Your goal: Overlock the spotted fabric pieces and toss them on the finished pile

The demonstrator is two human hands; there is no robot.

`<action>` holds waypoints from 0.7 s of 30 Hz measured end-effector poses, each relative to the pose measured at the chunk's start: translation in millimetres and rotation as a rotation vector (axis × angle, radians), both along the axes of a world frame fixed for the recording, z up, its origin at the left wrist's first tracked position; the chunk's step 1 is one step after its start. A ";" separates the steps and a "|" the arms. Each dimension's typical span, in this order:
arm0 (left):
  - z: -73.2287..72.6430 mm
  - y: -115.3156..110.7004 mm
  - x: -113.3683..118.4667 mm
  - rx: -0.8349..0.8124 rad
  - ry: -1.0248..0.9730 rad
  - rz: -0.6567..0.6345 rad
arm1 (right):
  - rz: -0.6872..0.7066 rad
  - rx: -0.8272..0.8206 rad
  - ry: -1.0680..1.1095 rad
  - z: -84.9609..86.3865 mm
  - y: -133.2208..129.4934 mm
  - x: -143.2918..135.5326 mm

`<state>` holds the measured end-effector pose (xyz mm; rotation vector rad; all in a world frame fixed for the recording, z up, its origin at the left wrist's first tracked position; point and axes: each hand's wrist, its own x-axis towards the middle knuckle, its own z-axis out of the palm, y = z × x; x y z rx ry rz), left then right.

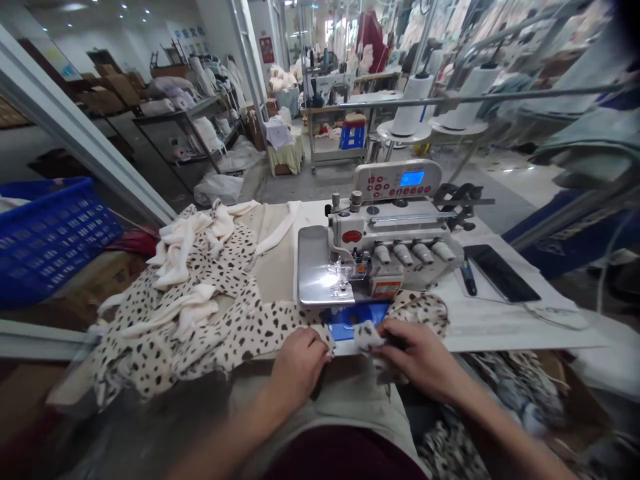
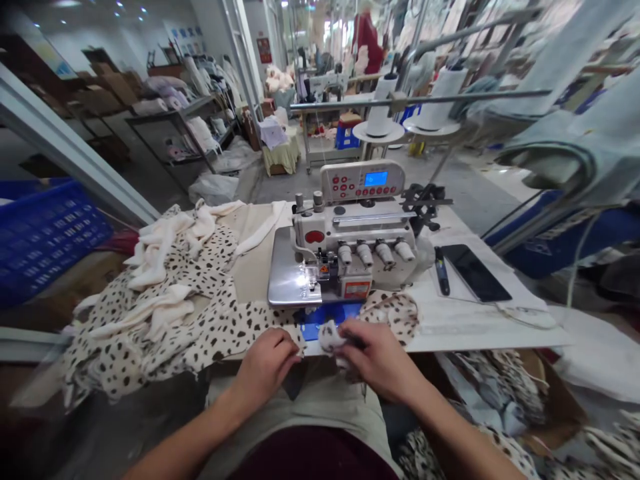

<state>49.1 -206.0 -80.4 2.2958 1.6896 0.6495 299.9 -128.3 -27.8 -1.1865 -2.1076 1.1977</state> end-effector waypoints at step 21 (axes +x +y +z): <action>24.9 26.2 -43.6 -0.522 -0.945 0.306 | 0.150 0.047 0.129 -3.5 -14.3 -91.0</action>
